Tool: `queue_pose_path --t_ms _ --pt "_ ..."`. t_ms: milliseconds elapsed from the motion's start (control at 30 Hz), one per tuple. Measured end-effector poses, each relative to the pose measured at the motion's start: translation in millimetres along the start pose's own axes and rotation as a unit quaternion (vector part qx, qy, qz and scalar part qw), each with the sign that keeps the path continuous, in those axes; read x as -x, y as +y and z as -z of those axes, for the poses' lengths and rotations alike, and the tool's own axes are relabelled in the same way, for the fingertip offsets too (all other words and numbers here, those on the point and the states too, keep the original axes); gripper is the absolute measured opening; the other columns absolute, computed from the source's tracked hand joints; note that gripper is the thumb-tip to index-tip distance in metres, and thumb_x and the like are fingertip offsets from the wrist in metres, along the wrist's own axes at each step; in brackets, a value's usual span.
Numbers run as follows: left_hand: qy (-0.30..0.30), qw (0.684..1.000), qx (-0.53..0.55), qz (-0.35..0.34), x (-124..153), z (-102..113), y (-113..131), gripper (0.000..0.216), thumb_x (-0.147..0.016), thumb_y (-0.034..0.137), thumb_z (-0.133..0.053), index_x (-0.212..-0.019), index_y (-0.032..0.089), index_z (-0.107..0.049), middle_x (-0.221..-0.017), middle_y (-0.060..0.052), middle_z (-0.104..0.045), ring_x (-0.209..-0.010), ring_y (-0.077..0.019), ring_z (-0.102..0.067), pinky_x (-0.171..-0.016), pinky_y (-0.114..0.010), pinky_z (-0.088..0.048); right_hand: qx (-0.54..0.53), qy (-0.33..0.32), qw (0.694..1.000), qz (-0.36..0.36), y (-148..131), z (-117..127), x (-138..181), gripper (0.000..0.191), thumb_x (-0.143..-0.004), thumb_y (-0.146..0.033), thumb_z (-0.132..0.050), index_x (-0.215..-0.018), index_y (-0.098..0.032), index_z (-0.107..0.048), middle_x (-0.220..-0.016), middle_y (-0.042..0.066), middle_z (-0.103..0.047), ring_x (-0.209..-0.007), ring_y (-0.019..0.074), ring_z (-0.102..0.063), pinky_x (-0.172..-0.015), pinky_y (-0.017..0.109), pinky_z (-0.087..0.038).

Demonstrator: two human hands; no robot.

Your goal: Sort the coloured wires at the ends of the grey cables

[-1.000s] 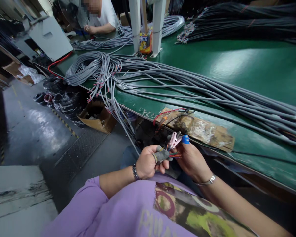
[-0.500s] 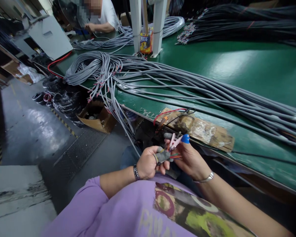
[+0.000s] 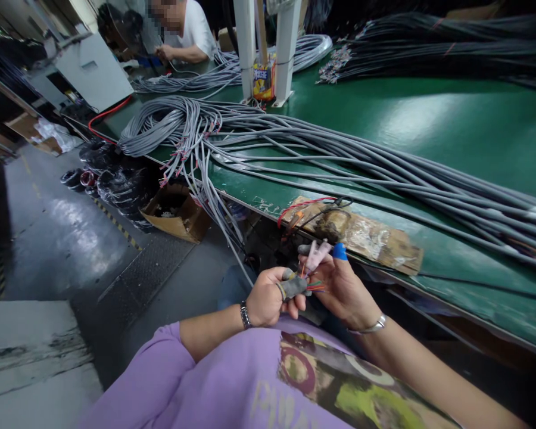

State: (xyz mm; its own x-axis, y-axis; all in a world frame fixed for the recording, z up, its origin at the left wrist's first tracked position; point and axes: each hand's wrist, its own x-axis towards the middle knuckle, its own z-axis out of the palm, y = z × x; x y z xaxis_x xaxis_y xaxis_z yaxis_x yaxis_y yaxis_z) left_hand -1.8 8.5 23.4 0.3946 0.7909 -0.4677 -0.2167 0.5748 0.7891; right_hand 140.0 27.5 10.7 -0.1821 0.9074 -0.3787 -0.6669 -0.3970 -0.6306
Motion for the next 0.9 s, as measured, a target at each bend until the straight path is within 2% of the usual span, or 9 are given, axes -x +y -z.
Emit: queue_pose_path --t_ms 167,267,400,533,633,900 --pt "0.008 0.999 0.021 -0.04 6 2 -3 0.046 -0.058 0.054 -0.075 -0.067 0.014 -0.054 -0.052 0.0 -0.06 -0.033 -0.0077 -0.048 -0.031 -0.017 -0.028 0.004 -0.021 1.0 -0.014 -6 -2 4 0.037 -0.073 -0.059 -0.067 -0.076 -0.023 -0.069 -0.077 0.003 -0.07 -0.056 0.0141 -0.058 -0.055 0.028 -0.049" --pt "0.013 0.997 0.02 -0.067 6 1 -5 0.045 -0.063 0.053 -0.074 -0.069 0.014 -0.055 -0.055 -0.001 -0.062 -0.035 -0.0078 -0.051 -0.032 -0.017 -0.027 0.003 -0.008 1.0 -0.013 -8 -3 6 0.03 -0.071 -0.052 -0.073 -0.077 -0.022 -0.07 -0.077 0.002 -0.07 -0.056 0.0129 -0.057 -0.056 0.027 -0.049" --pt "0.034 0.996 -0.002 -0.081 5 -1 -6 0.044 -0.067 0.054 -0.071 -0.071 0.014 -0.055 -0.058 -0.002 -0.064 -0.036 -0.0073 -0.052 -0.034 -0.016 -0.027 -0.019 0.013 1.0 -0.001 -7 -4 7 0.031 -0.069 -0.052 -0.074 -0.078 -0.022 -0.072 -0.077 0.001 -0.07 -0.062 0.0137 -0.058 -0.059 0.026 -0.05" --pt "0.054 0.996 -0.003 -0.077 2 -6 -6 0.044 -0.067 0.055 -0.07 -0.072 0.014 -0.055 -0.057 -0.001 -0.063 -0.036 -0.0068 -0.051 -0.034 -0.016 -0.024 -0.032 0.005 0.999 -0.01 -4 -2 4 0.026 -0.075 -0.048 -0.071 -0.081 -0.023 -0.071 -0.078 0.001 -0.07 -0.064 0.0149 -0.06 -0.061 0.028 -0.05" --pt "0.063 0.996 0.007 -0.064 0 -10 -5 0.046 -0.065 0.056 -0.07 -0.071 0.014 -0.053 -0.056 0.0 -0.062 -0.035 -0.0064 -0.05 -0.034 -0.016 -0.022 -0.035 -0.015 0.999 -0.009 -1 2 0 0.025 -0.074 -0.047 -0.072 -0.08 -0.023 -0.071 -0.076 0.001 -0.07 -0.064 0.0164 -0.061 -0.059 0.029 -0.05" --pt "0.049 0.997 0.019 -0.048 -3 -14 -8 0.045 -0.064 0.055 -0.071 -0.07 0.015 -0.052 -0.054 0.001 -0.061 -0.033 -0.0066 -0.049 -0.032 -0.016 -0.021 -0.031 0.0 0.999 -0.009 1 2 -1 0.028 -0.075 -0.049 -0.07 -0.076 -0.021 -0.071 -0.071 0.002 -0.069 -0.061 0.0163 -0.06 -0.061 0.03 -0.05"
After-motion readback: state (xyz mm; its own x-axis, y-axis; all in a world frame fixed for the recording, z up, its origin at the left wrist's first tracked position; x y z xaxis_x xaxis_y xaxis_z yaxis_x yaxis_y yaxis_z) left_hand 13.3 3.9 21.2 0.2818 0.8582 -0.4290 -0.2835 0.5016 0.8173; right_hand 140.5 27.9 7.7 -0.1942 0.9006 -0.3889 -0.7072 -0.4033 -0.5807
